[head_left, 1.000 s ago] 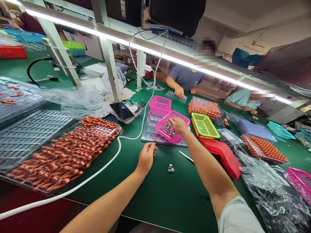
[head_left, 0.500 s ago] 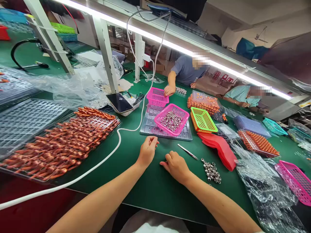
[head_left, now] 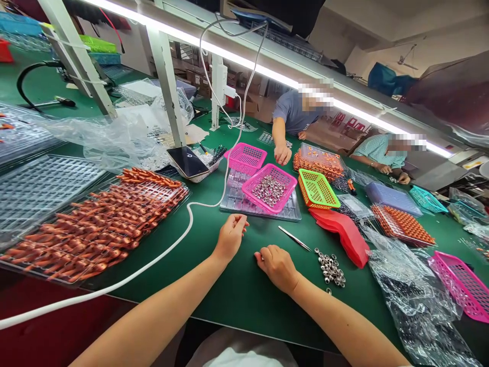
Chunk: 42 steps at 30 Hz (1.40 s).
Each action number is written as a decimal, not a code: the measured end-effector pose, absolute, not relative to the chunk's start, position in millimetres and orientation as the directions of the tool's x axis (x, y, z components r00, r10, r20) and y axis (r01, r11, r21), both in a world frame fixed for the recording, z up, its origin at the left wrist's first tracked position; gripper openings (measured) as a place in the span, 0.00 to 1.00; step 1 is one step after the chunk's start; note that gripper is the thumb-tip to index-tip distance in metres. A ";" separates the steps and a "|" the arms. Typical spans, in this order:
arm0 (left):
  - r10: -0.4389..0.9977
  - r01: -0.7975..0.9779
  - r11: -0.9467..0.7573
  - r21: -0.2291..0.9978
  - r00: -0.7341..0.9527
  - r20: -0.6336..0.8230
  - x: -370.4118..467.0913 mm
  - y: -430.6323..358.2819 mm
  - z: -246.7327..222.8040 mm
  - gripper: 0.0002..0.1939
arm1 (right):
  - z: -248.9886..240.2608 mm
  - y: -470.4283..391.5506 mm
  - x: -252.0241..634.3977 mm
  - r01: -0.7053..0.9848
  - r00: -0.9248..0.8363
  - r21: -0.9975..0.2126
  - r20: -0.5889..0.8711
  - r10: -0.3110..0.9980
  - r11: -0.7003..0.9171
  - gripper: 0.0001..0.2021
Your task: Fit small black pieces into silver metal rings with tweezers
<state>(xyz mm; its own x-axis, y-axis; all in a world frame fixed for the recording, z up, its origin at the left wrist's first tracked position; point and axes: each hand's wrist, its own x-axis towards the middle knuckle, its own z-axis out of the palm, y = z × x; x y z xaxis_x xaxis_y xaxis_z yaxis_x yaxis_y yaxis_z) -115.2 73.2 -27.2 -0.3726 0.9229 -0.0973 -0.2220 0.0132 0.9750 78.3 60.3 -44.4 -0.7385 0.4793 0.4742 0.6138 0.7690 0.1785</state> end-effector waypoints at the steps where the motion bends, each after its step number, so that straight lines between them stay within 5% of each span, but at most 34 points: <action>1: 0.923 -0.225 0.016 0.974 -0.371 -0.101 -115.0 73.1 -26.4 0.22 | -43.7 60.7 78.2 0.614 -0.736 0.172 0.478 0.480 0.770 0.15; 16: 0.931 -0.230 0.039 0.972 -0.346 -0.120 -115.7 73.4 -27.5 0.20 | -36.1 82.1 73.8 0.652 -0.637 -0.041 0.512 0.576 0.757 0.15; 25: 0.938 -0.175 0.035 0.984 -0.333 -0.093 -116.3 73.3 -23.0 0.17 | 51.3 212.8 57.4 0.826 -0.338 -0.215 0.551 0.763 0.520 0.18; 31: 0.966 -0.108 0.026 0.994 -0.252 -0.053 -116.8 66.7 -18.0 0.14 | 84.5 267.4 39.5 0.808 -0.424 -0.260 0.365 0.829 0.528 0.12; 35: 0.966 -0.107 0.030 0.994 -0.251 -0.056 -114.0 66.6 -17.1 0.12 | 80.0 211.8 58.2 0.734 -0.562 -0.309 0.222 0.797 0.605 0.13; 38: 0.961 -0.102 0.040 0.994 -0.270 -0.066 -112.5 68.4 -17.9 0.12 | 64.3 147.8 79.4 0.626 -0.737 -0.386 -0.011 0.676 0.677 0.04; 42: 0.960 -0.076 0.053 0.996 -0.271 -0.072 -112.3 68.8 -19.3 0.12 | 38.1 82.4 95.8 0.595 -0.783 -0.441 -0.130 0.608 0.672 0.15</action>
